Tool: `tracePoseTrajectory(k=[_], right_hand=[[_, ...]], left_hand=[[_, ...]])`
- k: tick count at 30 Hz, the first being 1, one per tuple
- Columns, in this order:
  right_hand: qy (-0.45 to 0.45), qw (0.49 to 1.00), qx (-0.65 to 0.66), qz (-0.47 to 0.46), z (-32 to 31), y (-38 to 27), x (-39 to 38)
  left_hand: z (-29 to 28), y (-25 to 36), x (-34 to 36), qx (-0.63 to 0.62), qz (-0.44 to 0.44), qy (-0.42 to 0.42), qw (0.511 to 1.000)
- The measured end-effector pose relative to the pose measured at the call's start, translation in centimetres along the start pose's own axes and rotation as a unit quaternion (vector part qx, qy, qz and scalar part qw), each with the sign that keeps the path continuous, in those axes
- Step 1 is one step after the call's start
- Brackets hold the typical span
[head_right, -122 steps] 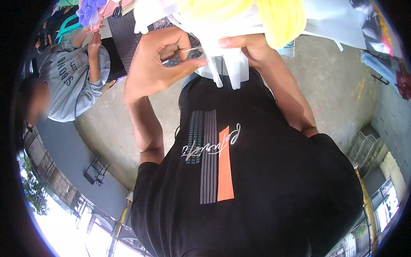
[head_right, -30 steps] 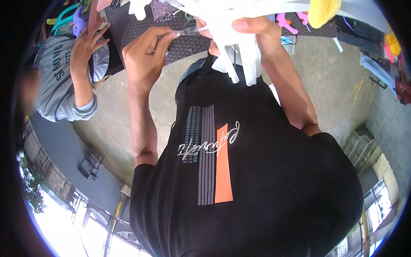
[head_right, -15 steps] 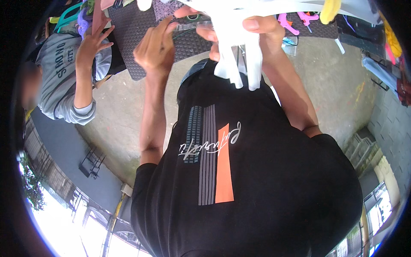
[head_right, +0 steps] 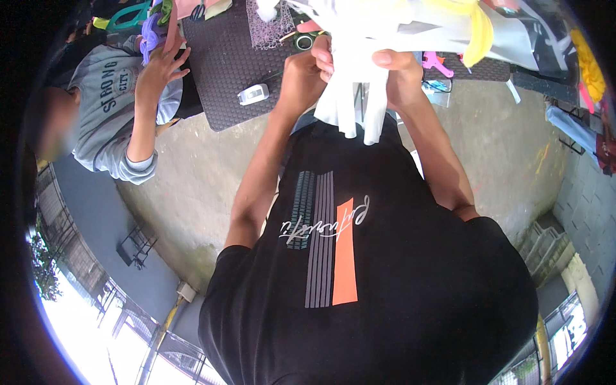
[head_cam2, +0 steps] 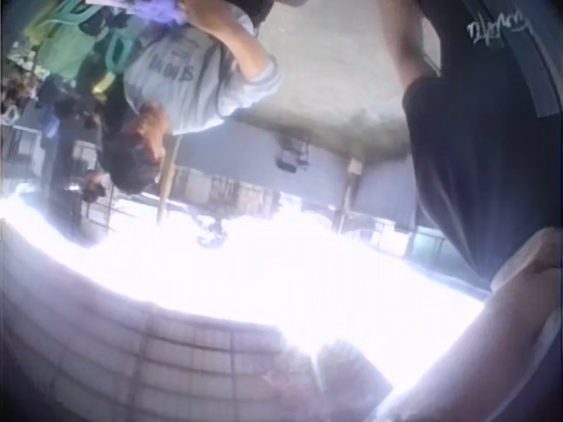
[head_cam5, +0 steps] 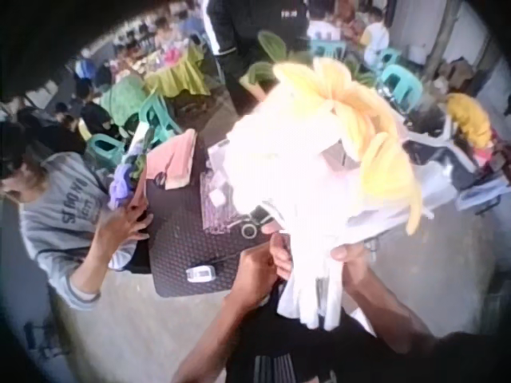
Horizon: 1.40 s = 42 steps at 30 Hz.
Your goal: The person assembles a bouquet of artificial flowers by taping stems together and wrapping the arrangement in clear plastic sheets, using scissors to cut the plastic.
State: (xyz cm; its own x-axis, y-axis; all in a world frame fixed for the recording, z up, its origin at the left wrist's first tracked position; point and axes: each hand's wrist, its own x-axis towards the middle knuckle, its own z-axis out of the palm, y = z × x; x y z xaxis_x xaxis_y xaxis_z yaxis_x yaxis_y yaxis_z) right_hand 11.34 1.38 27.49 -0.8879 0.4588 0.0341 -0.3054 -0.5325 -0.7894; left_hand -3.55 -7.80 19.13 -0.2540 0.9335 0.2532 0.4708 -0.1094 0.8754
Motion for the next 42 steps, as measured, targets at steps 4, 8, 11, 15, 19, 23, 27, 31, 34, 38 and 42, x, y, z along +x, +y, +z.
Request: tracePoseTrajectory(k=[4,8,11,15,19,23,27,31,34,38,42], right_hand=[[0.021,0.999,0.024,0.007,-1.3,-1.3,-0.6],[0.064,0.997,-0.051,-0.007,-2.7,-0.6,-1.0],[0.083,0.993,-0.075,-0.034,-3.4,0.3,-1.9],[0.161,0.968,-0.178,0.072,-5.4,-0.3,-4.1],[0.181,0.959,-0.196,0.097,-6.8,-0.9,-6.1],[0.177,0.954,-0.211,0.119,-7.3,-0.4,-5.9],[0.192,0.950,-0.215,0.123,-7.3,-0.5,-6.8],[0.186,0.950,-0.228,0.106,-6.6,-1.3,-7.0],[0.174,0.946,-0.267,0.067,-6.2,-2.7,-6.1],[0.151,0.924,-0.351,-0.008,-6.2,-5.3,-5.6],[0.123,0.875,-0.467,0.027,-4.3,-7.9,-4.9]], left_hand=[[-3.9,3.7,0.4,-0.072,-0.169,0.075,0.980],[-4.3,11.0,1.0,-0.152,-0.167,0.131,0.965],[-2.8,14.4,2.1,-0.073,-0.154,0.070,0.983],[-2.0,14.3,2.6,-0.068,-0.172,0.030,0.982],[-1.8,14.9,2.6,-0.103,-0.214,-0.061,0.969],[-2.4,15.7,2.5,-0.201,-0.194,-0.051,0.959],[-2.9,15.8,2.6,-0.247,-0.096,-0.056,0.963],[-3.3,15.9,1.8,-0.254,-0.183,-0.042,0.949],[-3.5,16.2,1.5,-0.237,-0.147,0.011,0.960],[-4.2,14.4,0.9,-0.171,-0.094,0.003,0.981],[-4.7,10.3,-1.0,-0.109,-0.122,-0.012,0.987]])
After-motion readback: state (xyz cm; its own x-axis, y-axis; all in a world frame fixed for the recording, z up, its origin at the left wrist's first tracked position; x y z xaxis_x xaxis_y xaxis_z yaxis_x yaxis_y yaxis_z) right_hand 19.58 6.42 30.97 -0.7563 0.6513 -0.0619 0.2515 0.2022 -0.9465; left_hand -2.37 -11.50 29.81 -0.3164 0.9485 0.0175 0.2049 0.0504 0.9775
